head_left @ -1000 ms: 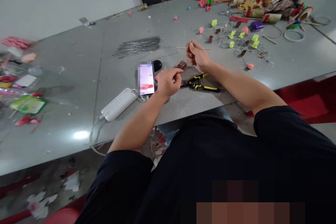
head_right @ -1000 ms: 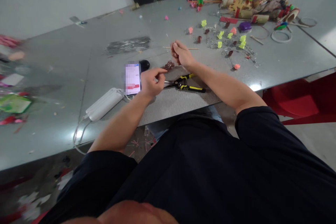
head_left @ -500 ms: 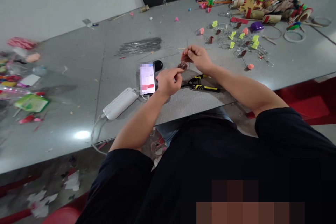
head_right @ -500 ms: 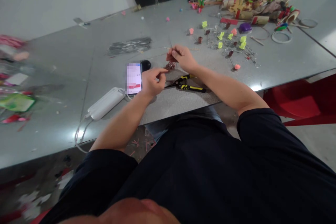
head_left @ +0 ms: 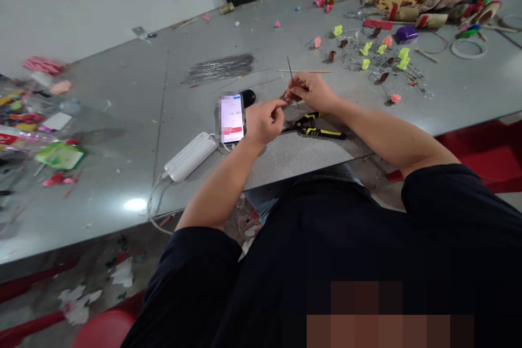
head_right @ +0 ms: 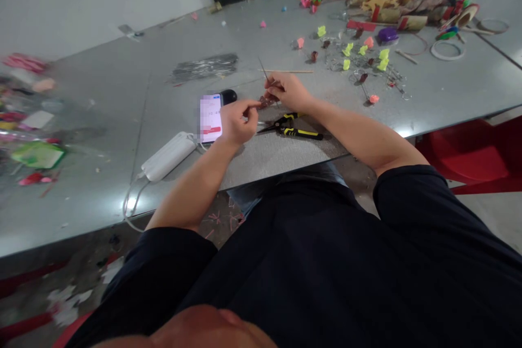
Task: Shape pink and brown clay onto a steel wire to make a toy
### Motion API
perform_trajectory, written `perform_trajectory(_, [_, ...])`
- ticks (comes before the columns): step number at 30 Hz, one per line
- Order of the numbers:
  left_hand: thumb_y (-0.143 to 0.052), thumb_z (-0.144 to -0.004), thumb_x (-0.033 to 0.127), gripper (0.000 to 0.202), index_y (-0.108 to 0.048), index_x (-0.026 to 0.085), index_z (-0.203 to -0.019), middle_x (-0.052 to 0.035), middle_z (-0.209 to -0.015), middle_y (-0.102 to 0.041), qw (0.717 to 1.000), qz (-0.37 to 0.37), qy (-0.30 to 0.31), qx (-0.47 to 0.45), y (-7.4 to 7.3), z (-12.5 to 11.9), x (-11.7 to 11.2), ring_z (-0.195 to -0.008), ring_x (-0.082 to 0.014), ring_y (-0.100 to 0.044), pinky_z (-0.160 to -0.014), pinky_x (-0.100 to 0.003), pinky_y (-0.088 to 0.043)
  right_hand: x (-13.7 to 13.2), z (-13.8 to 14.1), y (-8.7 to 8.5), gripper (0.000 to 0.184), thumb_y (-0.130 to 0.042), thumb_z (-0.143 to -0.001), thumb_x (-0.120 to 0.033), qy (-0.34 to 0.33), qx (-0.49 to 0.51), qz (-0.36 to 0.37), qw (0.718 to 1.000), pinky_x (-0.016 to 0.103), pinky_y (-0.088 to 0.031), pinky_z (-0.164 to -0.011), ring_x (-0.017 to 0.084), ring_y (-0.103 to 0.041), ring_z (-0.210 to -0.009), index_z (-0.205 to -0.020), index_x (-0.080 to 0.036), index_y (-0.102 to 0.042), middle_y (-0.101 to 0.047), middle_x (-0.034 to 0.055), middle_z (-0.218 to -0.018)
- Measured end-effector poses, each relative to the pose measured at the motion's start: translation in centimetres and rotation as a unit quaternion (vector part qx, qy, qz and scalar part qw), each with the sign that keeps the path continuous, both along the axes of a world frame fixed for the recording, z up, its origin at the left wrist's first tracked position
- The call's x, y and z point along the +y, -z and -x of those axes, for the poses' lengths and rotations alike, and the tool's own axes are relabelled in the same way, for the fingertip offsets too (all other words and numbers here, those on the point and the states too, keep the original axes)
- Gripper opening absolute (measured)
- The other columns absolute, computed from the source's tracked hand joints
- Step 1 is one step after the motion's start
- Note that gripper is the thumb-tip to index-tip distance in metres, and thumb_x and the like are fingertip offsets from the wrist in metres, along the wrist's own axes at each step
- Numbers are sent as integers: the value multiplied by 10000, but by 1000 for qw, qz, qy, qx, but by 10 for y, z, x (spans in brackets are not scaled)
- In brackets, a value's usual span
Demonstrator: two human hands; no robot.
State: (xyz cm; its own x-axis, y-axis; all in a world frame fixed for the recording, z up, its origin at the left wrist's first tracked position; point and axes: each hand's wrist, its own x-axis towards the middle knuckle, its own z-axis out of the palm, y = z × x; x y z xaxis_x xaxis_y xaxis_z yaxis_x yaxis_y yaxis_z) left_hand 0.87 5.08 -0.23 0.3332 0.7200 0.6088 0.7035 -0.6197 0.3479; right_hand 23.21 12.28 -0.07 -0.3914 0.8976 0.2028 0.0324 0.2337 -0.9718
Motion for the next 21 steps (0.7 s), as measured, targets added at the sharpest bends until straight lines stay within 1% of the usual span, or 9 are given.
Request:
perform_trajectory(3, [-571, -1003, 231, 277, -833, 233, -1093, -69, -965, -863, 1000, -3, -11, -12, 0, -1, 0, -828, -211, -773, -813, -357, -594, 1, -2, 0, 165, -835, -1006, -264, 3, -24, -14, 1000, 290, -618, -795, 134, -721, -774, -936, -234, -689, -808, 12, -877])
perform_trajectory(6, [-584, -1021, 248, 246, -822, 221, -1074, -71, -947, -850, 999, 2, -14, -50, 0, -2, 0, -813, -209, -765, -791, -354, -585, 1, -4, -1, 148, -838, -984, -224, 4, -50, -20, 999, 303, -604, -768, 151, -710, -757, -891, -229, -722, -803, 19, -840])
perform_trajectory(8, [-606, -1045, 287, 218, -811, 217, -1074, -72, -961, -846, 996, 14, -23, -85, 0, -3, 2, -817, -204, -760, -784, -349, -588, -2, -4, -4, 127, -792, -992, -174, 1, -52, -28, 998, 306, -591, -764, 151, -705, -754, -887, -227, -743, -805, 19, -839])
perform_trajectory(11, [-649, -1084, 396, 225, -801, 233, -1117, -71, -1030, -852, 989, 39, -49, -137, 0, -6, 7, -831, -184, -758, -765, -322, -601, -11, -2, -11, 179, -692, -1012, -133, -24, -50, -50, 997, 293, -561, -730, 135, -673, -726, -875, -225, -762, -791, 4, -817])
perform_trajectory(13, [-666, -1098, 482, 274, -793, 249, -1165, -76, -1094, -853, 982, 46, -52, -173, 1, -8, 9, -858, -178, -770, -763, -311, -617, -22, 1, -16, 200, -670, -1014, -150, -56, -64, -76, 993, 285, -535, -706, 126, -639, -699, -860, -224, -774, -770, -10, -783])
perform_trajectory(15, [-649, -1112, 550, 327, -786, 260, -1175, -81, -1130, -848, 978, 40, -46, -202, 1, -10, 10, -911, -184, -788, -790, -316, -640, -34, 7, -19, 199, -682, -1008, -182, -83, -90, -107, 987, 286, -516, -706, 123, -617, -685, -844, -227, -783, -750, -21, -757])
perform_trajectory(18, [-601, -1128, 610, 386, -788, 274, -1113, -74, -1127, -844, 976, 21, -30, -213, 1, -10, 8, -968, -194, -801, -817, -331, -662, -47, 16, -20, 221, -677, -1009, -219, -84, -115, -146, 979, 291, -495, -712, 122, -612, -670, -812, -234, -778, -737, -30, -733])
perform_trajectory(20, [-604, -1124, 627, 401, -789, 275, -1078, -68, -1097, -846, 975, 6, -16, -222, 0, -10, 6, -952, -194, -802, -803, -334, -665, -45, 17, -19, 225, -664, -1017, -237, -86, -125, -168, 974, 294, -495, -724, 127, -628, -682, -831, -242, -789, -758, -29, -758])
perform_trajectory(21, [-608, -1121, 630, 402, -788, 274, -1072, -66, -1081, -846, 973, -1, -12, -230, -1, -9, 6, -933, -191, -800, -796, -335, -664, -39, 14, -19, 208, -667, -1022, -248, -91, -133, -178, 971, 297, -502, -738, 134, -642, -703, -867, -249, -805, -778, -27, -792])
